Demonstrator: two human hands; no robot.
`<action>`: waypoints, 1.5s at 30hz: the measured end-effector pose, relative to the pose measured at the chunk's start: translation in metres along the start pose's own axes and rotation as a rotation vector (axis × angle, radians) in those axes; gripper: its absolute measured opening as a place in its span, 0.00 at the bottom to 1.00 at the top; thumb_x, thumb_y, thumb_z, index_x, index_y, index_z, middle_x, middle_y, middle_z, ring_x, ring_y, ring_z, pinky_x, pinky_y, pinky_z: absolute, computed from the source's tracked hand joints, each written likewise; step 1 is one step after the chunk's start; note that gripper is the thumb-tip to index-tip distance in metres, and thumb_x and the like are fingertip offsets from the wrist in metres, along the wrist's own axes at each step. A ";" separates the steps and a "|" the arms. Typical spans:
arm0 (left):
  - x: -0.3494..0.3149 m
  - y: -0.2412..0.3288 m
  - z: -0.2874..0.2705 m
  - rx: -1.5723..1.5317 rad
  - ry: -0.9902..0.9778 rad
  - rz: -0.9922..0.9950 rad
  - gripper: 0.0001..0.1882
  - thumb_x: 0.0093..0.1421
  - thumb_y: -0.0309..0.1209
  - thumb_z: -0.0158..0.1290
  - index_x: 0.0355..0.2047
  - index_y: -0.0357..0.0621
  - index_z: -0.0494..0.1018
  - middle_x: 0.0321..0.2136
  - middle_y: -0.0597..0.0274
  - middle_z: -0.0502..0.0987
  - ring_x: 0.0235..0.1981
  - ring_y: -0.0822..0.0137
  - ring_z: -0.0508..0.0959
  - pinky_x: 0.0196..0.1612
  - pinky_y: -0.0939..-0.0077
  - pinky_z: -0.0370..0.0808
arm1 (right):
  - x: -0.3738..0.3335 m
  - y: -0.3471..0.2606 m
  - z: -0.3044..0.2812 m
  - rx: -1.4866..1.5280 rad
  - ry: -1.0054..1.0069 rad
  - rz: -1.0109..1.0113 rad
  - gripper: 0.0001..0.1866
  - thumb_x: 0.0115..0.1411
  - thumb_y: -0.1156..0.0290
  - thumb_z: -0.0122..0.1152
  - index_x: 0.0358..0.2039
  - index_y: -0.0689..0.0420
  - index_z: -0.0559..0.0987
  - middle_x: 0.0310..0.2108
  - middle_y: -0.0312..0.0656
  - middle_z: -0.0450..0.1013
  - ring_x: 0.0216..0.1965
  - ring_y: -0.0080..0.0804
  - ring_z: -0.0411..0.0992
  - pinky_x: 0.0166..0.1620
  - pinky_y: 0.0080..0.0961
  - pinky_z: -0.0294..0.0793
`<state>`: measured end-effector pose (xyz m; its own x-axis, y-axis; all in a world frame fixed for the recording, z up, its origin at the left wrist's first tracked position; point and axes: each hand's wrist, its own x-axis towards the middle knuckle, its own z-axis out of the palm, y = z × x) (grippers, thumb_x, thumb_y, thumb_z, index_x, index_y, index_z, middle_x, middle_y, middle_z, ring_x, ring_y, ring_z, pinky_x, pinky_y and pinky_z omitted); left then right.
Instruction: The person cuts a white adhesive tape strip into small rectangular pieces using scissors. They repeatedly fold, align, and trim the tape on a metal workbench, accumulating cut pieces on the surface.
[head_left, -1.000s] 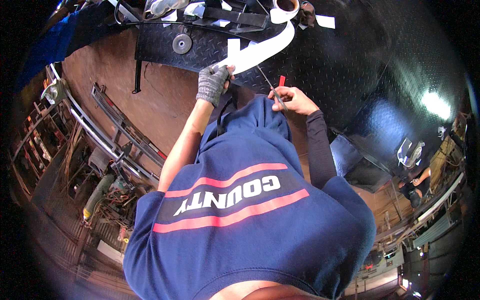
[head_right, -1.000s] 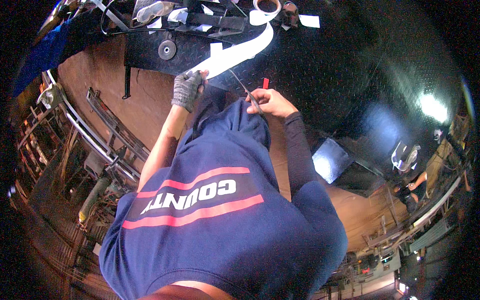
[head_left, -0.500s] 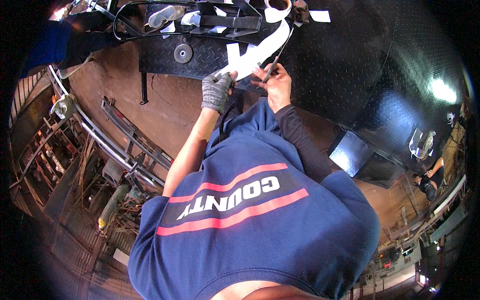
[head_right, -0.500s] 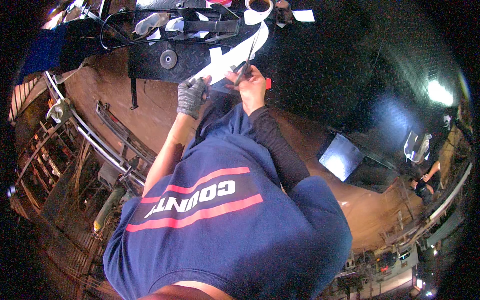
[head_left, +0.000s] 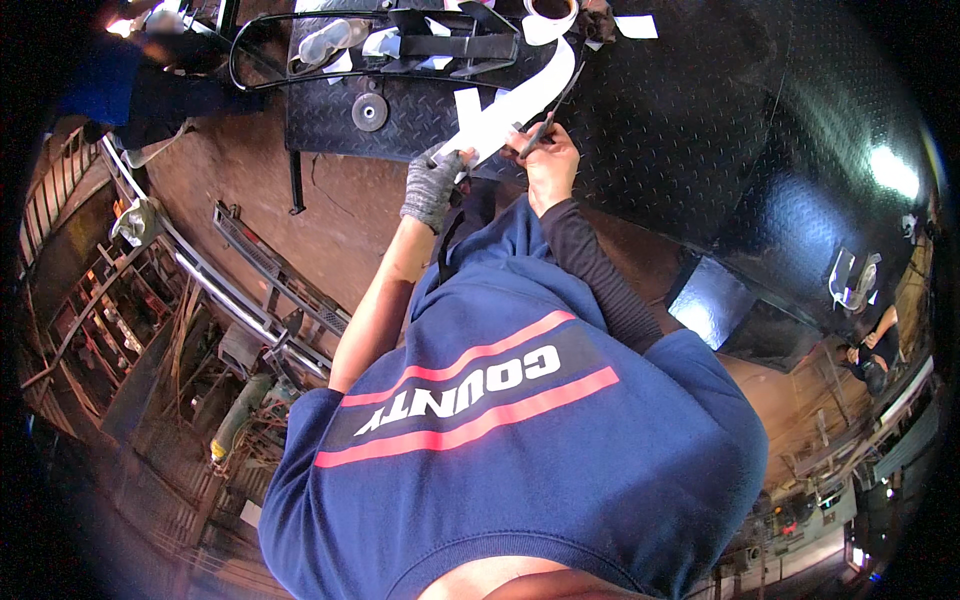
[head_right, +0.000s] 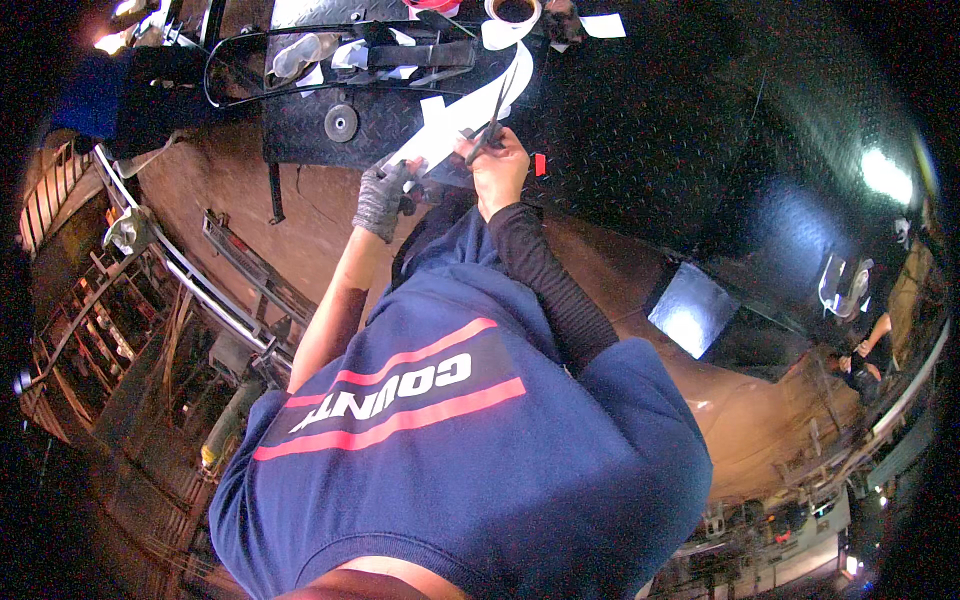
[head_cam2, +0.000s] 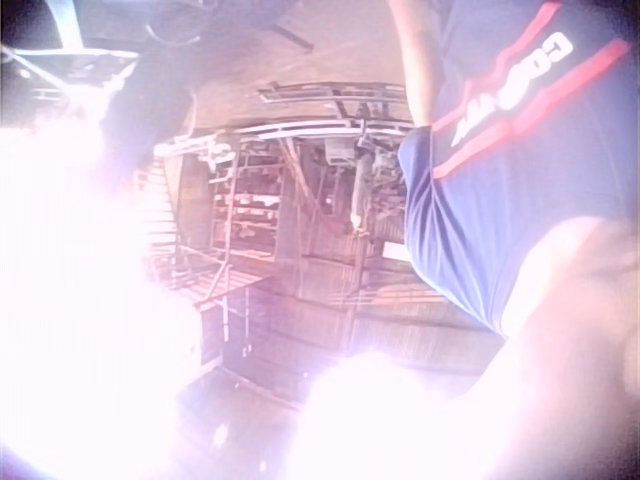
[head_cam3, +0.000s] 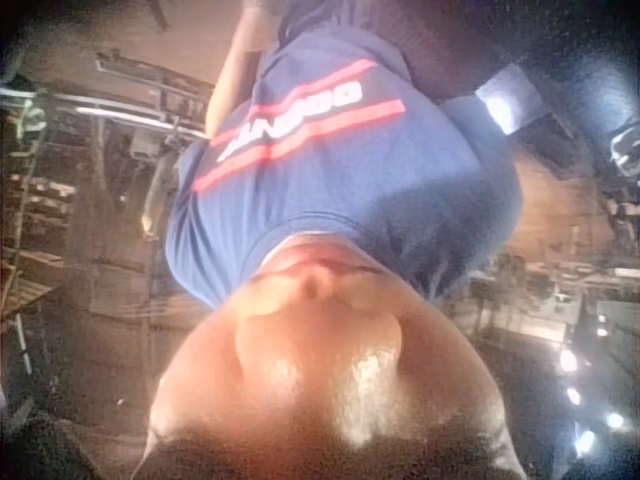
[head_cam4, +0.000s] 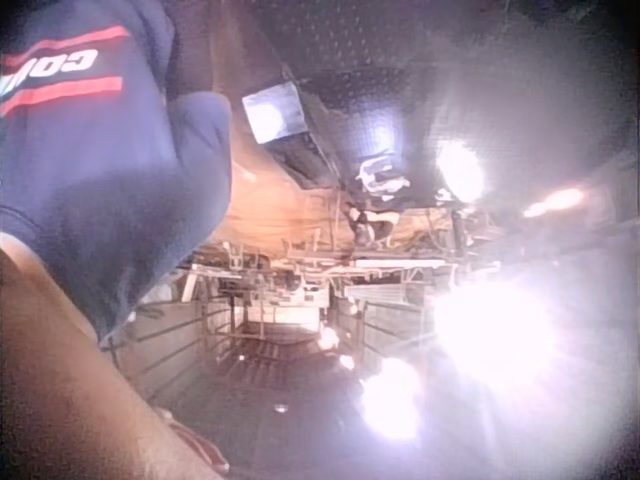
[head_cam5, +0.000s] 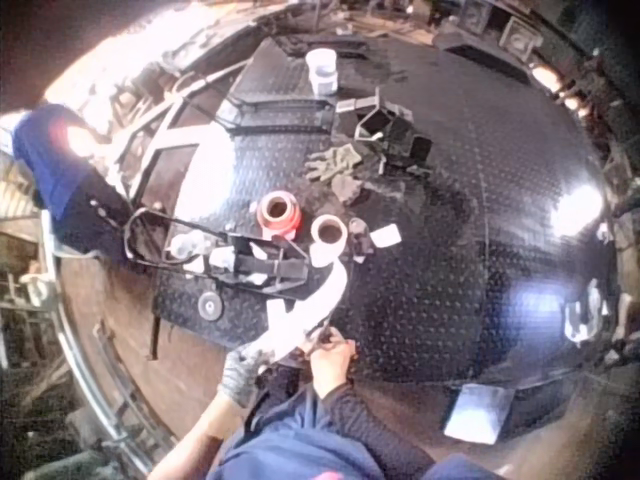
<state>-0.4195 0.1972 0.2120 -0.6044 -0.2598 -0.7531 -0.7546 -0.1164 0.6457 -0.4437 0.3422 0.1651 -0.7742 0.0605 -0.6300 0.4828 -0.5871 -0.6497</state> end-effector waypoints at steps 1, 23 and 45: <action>0.002 0.003 -0.006 0.008 -0.045 -0.011 0.14 0.52 0.39 0.57 0.32 0.42 0.75 0.20 0.67 0.71 0.13 0.77 0.69 0.13 0.84 0.64 | -0.001 -0.002 0.000 0.004 0.000 0.007 0.12 0.43 0.85 0.65 0.25 0.60 0.71 0.24 0.38 0.73 0.24 0.21 0.71 0.30 0.18 0.73; 0.076 0.046 0.010 0.615 -0.373 0.118 0.14 0.49 0.39 0.61 0.30 0.42 0.78 0.23 0.69 0.76 0.25 0.77 0.71 0.31 0.80 0.67 | 0.009 0.007 -0.007 -0.002 -0.010 -0.065 0.12 0.44 0.82 0.66 0.25 0.58 0.71 0.24 0.35 0.73 0.23 0.18 0.69 0.28 0.16 0.69; 0.068 0.074 -0.002 0.517 -0.523 0.069 0.17 0.46 0.42 0.62 0.29 0.42 0.78 0.23 0.71 0.75 0.26 0.79 0.71 0.33 0.82 0.68 | 0.019 -0.095 -0.088 -0.848 -1.089 0.529 0.23 0.57 0.47 0.51 0.23 0.57 0.74 0.14 0.25 0.60 0.14 0.10 0.55 0.17 0.11 0.52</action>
<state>-0.5153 0.1688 0.2088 -0.6005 0.2555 -0.7577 -0.6561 0.3841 0.6496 -0.4683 0.4699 0.1773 -0.1701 -0.8524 -0.4945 0.5933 0.3120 -0.7420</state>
